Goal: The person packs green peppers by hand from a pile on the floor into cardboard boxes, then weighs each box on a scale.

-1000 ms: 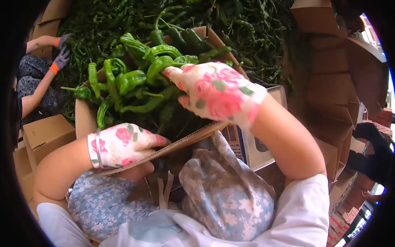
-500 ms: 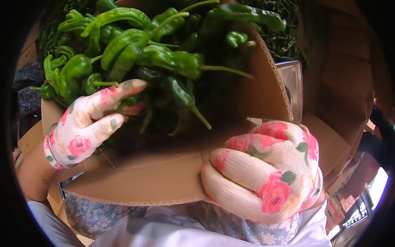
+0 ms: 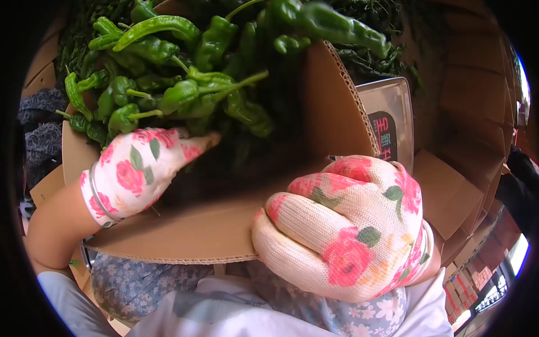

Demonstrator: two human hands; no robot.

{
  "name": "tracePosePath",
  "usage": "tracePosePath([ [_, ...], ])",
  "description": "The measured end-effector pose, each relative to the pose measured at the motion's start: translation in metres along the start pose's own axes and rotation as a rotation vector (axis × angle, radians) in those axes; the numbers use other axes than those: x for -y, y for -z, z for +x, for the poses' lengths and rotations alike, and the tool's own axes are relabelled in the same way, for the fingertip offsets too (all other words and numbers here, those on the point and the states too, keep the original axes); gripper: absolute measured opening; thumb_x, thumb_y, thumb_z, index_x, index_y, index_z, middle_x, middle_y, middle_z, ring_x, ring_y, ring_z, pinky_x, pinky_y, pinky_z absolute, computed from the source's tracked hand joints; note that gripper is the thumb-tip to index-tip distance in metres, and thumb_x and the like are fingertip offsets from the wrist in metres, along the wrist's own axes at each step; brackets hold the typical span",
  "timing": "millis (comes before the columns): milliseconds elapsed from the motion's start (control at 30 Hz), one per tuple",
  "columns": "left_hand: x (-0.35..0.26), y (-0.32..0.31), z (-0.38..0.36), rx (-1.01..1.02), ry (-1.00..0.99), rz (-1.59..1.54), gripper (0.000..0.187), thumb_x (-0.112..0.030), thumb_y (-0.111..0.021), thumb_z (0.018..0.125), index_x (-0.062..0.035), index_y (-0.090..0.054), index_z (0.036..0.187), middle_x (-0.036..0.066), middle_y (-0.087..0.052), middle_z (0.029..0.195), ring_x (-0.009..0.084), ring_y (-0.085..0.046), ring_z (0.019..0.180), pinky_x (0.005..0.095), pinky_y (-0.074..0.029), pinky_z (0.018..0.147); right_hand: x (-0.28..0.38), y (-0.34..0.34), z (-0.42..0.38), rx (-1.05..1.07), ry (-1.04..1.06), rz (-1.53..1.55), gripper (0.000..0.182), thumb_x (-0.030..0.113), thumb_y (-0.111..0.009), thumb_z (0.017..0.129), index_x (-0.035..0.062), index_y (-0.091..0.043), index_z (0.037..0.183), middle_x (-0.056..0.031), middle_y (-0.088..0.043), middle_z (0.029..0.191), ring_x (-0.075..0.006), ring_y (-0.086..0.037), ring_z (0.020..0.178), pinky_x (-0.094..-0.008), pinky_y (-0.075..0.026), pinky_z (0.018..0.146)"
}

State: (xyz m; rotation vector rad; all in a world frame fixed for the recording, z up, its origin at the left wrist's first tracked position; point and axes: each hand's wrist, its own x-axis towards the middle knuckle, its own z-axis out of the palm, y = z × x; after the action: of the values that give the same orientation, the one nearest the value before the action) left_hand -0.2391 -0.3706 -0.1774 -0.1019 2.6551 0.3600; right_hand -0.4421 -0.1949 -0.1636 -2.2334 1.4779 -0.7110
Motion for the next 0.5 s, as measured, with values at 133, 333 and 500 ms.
tracePosePath([
  [133,0.013,0.006,0.0,0.005,0.189,-0.352,0.053,0.002,-0.048,0.074,-0.0025,-0.052,0.127,0.014,-0.061,0.071,0.0271,-0.061,0.061,0.0352,-0.049,0.056,-0.004,0.0,-0.002,-0.031,0.025,-0.01,0.026,0.027,-0.07,0.06,0.0106,-0.07,0.081,-0.0016,-0.064,0.076,-0.0176,-0.063,0.065,-0.0325,-0.044,0.056],
  [333,0.017,0.06,0.006,0.33,0.594,-0.92,0.044,-0.015,-0.047,0.079,0.0073,-0.057,0.116,0.008,-0.061,0.06,0.0107,-0.055,0.05,0.0249,-0.045,0.05,-0.006,0.0,-0.004,-0.063,0.025,-0.036,0.029,0.031,-0.07,0.061,0.0115,-0.071,0.082,-0.001,-0.064,0.078,-0.0177,-0.064,0.068,-0.0328,-0.045,0.057],
  [500,-0.014,0.039,0.026,0.112,-0.027,-0.741,0.028,-0.009,-0.054,0.08,-0.0041,-0.063,0.105,0.014,-0.066,0.096,0.0225,-0.063,0.077,0.0307,-0.053,0.068,-0.002,0.001,-0.002,-0.048,-0.015,-0.052,0.028,0.032,-0.069,0.063,0.012,-0.071,0.082,-0.0008,-0.065,0.079,-0.0176,-0.064,0.068,-0.0339,-0.046,0.059],
])
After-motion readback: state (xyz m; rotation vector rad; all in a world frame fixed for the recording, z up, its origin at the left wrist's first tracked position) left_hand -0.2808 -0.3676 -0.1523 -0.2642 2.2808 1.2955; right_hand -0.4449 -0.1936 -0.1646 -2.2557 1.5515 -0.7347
